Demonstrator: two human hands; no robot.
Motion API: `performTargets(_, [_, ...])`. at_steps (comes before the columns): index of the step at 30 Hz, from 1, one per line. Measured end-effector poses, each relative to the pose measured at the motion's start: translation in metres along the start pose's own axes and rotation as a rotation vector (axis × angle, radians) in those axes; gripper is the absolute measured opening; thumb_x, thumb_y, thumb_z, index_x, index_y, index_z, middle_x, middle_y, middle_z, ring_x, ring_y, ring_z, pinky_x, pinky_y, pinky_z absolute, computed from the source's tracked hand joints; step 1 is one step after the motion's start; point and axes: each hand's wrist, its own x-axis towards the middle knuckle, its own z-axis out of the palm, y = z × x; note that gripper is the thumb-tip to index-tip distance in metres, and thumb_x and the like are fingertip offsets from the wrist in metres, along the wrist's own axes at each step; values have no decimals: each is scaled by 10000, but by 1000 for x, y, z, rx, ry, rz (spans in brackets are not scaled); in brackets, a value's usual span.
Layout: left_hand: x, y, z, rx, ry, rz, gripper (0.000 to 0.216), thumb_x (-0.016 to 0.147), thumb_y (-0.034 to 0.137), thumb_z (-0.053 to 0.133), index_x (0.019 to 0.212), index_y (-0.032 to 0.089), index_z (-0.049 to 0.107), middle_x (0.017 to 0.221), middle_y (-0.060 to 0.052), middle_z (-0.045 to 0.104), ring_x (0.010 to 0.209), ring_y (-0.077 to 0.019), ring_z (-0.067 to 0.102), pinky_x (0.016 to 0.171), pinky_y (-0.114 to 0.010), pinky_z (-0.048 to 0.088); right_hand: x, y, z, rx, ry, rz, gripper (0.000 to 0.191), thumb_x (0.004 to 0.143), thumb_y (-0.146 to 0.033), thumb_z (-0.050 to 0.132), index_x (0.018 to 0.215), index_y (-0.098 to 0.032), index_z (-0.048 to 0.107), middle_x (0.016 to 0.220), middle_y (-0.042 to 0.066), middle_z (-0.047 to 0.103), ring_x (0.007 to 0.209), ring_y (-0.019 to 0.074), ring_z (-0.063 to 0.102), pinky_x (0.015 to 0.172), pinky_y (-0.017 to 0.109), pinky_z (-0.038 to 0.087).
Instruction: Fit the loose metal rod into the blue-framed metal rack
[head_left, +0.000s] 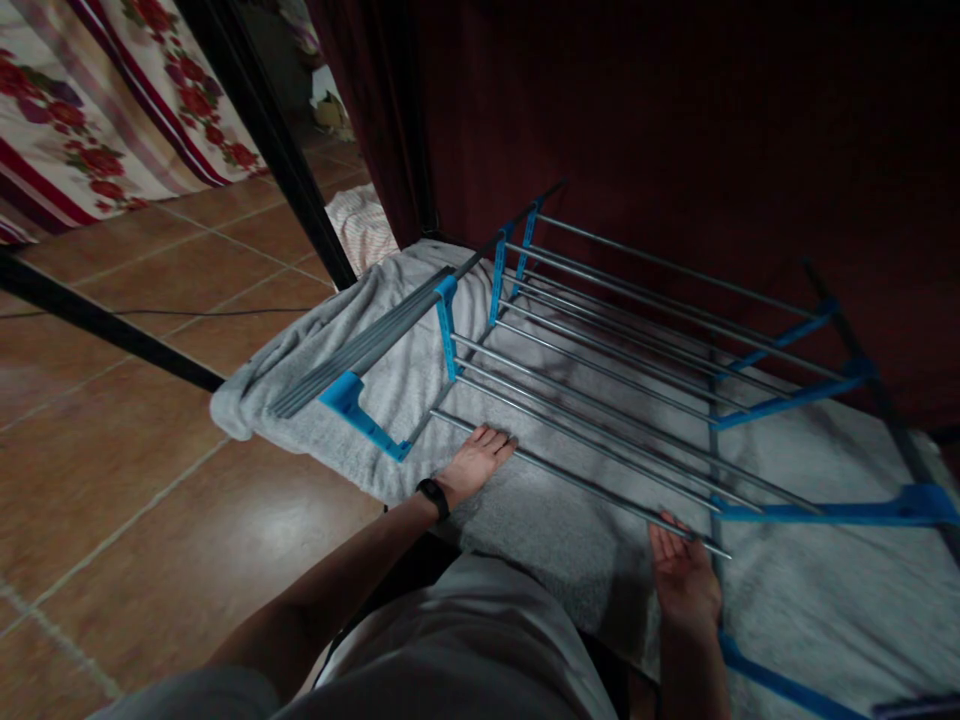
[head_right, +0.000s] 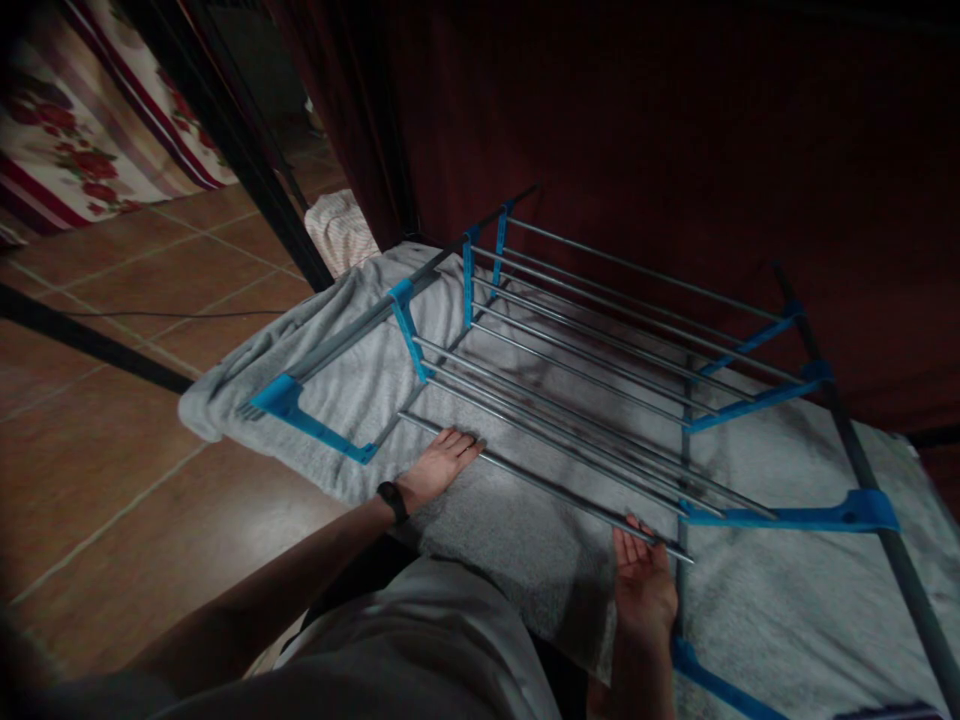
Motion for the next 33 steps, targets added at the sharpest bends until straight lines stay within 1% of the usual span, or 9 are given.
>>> performTargets(5, [-1, 0, 0, -27, -8, -17, 652, 941, 30, 508, 1567, 190, 589, 1326, -158, 722, 1275, -306, 651, 1192, -527, 493, 5, 0, -9, 12, 28, -59, 135, 823, -373, 768, 906, -267, 757, 1161, 41, 827, 1315, 215, 731, 1260, 483, 529])
performTargets(8, [-1, 0, 0, -16, -13, -24, 664, 928, 29, 524, 1567, 195, 595, 1325, -153, 727, 1272, -303, 653, 1193, -514, 485, 8, 2, -11, 18, 41, -67, 160, 824, -391, 773, 924, -267, 758, 1102, 24, 825, 1246, 191, 751, 1236, 439, 542])
performTargets(11, [-1, -1, -1, -4, 8, -30, 635, 926, 30, 527, 1528, 201, 636, 1301, -145, 742, 1245, -298, 663, 1179, -493, 484, 2, 1, -5, 38, 51, -93, 169, 835, -410, 765, 909, -262, 730, 1050, 12, 817, 1139, 171, 773, 1180, 394, 569])
performTargets(14, [-3, -5, 0, 6, 78, -40, 597, 930, 26, 514, 1479, 191, 680, 1274, -150, 762, 1227, -305, 678, 1162, -491, 494, -7, 0, 7, 69, 42, -96, 203, 849, -443, 771, 924, -266, 705, 993, -17, 810, 1044, 153, 783, 1102, 366, 606])
performTargets(18, [-1, -16, 5, 21, 132, -20, 541, 958, 40, 483, 1423, 176, 724, 1261, -165, 789, 1205, -326, 706, 1110, -496, 533, -11, 2, 18, 117, 94, -132, 219, 837, -444, 804, 907, -268, 694, 897, -25, 801, 923, 151, 785, 965, 340, 659])
performTargets(21, [2, -24, 7, 22, 164, -5, 508, 968, 64, 479, 1379, 194, 748, 1214, -156, 807, 1156, -329, 723, 1063, -490, 556, -10, 6, 22, 151, 103, -158, 216, 822, -408, 832, 923, -274, 696, 925, -31, 809, 920, 139, 782, 936, 316, 668])
performTargets(25, [3, -27, 7, 41, 215, 21, 450, 996, 109, 467, 1321, 207, 764, 1167, -138, 821, 1087, -311, 736, 1025, -460, 554, -9, 10, 26, 186, 105, -161, 248, 788, -338, 869, 839, -288, 631, 896, -51, 805, 917, 129, 782, 896, 303, 679])
performTargets(28, [3, -29, 9, 24, 244, 15, 443, 999, 156, 477, 1330, 214, 766, 1172, -138, 823, 1089, -322, 727, 1017, -474, 546, -9, 10, 30, 201, 104, -158, 302, 758, -323, 901, 800, -286, 605, 872, -63, 801, 898, 124, 780, 871, 296, 680])
performTargets(33, [4, -33, 13, 7, 257, -16, 470, 1078, 261, 387, 1322, 201, 784, 1168, -155, 829, 1088, -331, 715, 1007, -468, 514, -9, 11, 33, 201, 88, -161, 366, 722, -324, 937, 718, -283, 574, 852, -45, 797, 884, 141, 779, 864, 303, 674])
